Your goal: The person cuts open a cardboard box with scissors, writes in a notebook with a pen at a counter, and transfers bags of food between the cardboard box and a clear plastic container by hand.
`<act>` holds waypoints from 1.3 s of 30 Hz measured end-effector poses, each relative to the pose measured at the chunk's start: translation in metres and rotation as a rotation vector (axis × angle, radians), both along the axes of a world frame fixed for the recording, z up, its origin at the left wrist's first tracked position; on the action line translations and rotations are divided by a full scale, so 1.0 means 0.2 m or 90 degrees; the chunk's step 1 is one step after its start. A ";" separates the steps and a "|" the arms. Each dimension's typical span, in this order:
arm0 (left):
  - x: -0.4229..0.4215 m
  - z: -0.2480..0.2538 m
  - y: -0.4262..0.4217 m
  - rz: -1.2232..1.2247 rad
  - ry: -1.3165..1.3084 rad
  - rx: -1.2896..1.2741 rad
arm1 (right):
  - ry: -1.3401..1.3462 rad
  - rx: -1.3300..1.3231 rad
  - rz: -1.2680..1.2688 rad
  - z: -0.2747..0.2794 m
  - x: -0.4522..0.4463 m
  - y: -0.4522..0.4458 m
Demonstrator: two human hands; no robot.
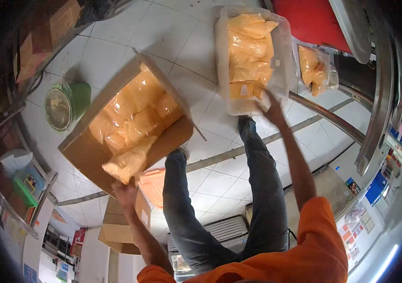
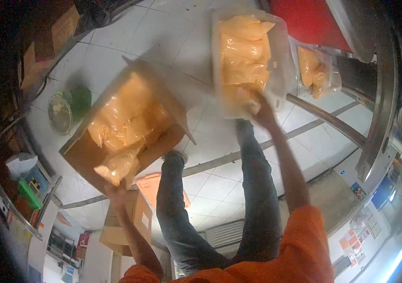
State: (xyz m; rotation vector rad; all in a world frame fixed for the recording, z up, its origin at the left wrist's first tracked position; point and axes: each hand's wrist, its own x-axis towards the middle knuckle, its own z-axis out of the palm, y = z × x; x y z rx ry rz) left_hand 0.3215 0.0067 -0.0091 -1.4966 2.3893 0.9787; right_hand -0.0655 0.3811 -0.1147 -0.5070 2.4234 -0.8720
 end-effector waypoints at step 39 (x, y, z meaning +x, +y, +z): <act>0.69 -1.63 -0.97 -0.017 -0.231 -0.063 | -0.133 0.299 0.230 -1.30 0.85 -1.75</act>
